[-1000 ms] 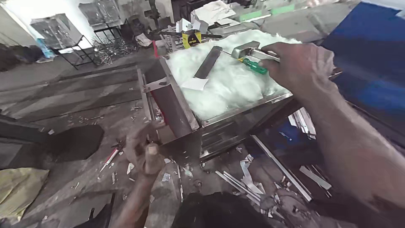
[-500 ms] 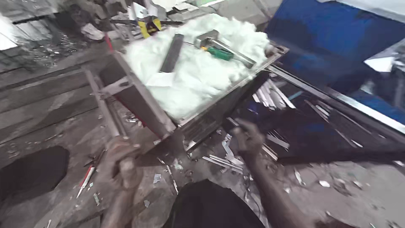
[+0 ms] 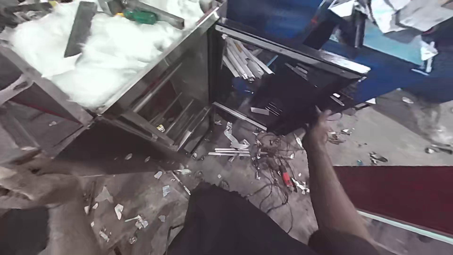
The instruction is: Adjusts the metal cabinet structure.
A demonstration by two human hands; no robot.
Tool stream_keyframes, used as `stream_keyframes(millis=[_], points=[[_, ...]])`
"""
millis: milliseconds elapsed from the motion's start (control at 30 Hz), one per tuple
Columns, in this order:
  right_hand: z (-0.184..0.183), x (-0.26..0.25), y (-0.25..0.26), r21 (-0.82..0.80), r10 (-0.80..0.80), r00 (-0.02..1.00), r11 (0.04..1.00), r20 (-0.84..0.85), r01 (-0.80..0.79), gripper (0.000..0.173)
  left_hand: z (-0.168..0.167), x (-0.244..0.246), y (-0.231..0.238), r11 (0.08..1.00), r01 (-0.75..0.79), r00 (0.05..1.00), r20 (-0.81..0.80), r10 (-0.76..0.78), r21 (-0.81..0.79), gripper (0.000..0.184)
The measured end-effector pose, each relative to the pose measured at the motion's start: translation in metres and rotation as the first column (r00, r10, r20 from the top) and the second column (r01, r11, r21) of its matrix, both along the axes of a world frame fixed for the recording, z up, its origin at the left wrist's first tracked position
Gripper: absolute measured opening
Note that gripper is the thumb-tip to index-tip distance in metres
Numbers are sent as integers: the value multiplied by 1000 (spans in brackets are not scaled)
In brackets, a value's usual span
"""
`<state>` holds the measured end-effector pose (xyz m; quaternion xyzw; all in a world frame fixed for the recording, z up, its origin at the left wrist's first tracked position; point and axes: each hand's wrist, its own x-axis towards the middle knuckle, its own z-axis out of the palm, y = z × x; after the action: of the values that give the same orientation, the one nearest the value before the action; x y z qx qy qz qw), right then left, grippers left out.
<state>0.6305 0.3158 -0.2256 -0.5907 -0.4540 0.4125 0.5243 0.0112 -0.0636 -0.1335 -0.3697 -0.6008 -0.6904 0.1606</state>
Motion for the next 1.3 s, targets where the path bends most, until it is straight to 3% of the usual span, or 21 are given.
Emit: stream_keyframes(millis=[100,200,300,367,433,567,667,733,800,900,933,1000,1067,1300], points=[[-2,-5,6,-140,71,986,986,-148,-92,80,-24,-25,-17,956,-149,984,62,170,-252,30],[-23,-5,20,-236,38,995,970,-88,-58,89,-17,-21,-12,910,-235,972,-74,223,-342,33],[-38,2,30,-161,99,989,980,-108,-116,77,23,19,13,959,-215,977,-29,213,-186,34],[-37,0,21,-132,110,994,985,-24,-112,66,23,9,11,990,-109,983,-158,94,-89,36],[-36,-7,6,-93,147,987,986,66,-140,62,21,-4,10,991,-113,951,-296,86,-76,38],[-59,4,-36,-45,338,933,941,124,-335,45,27,18,15,984,-135,956,-275,99,-116,41],[-82,-9,-68,-34,552,829,833,92,-552,40,38,32,19,985,-148,955,-273,117,-93,39],[-62,-43,-102,-134,621,779,782,84,-609,36,40,34,27,991,-131,951,-286,117,-31,38],[-67,-67,-122,-180,670,731,741,130,-647,38,42,34,32,995,-99,951,-292,100,19,39],[-89,-97,-130,-11,804,567,578,180,-816,38,40,32,34,996,-76,953,-292,85,43,38],[-74,-115,-134,-36,848,500,513,174,-857,33,40,31,35,996,-67,951,-299,81,57,39],[-42,-153,-146,-162,884,429,458,184,-874,23,41,30,36,996,-53,949,-308,71,65,40],[-42,-183,-145,-236,931,314,352,184,-906,25,40,30,36,997,-49,947,-315,68,67,40],[-58,-289,-149,-159,992,118,122,36,-980,30,40,28,34,994,-104,925,-365,104,21,41]])
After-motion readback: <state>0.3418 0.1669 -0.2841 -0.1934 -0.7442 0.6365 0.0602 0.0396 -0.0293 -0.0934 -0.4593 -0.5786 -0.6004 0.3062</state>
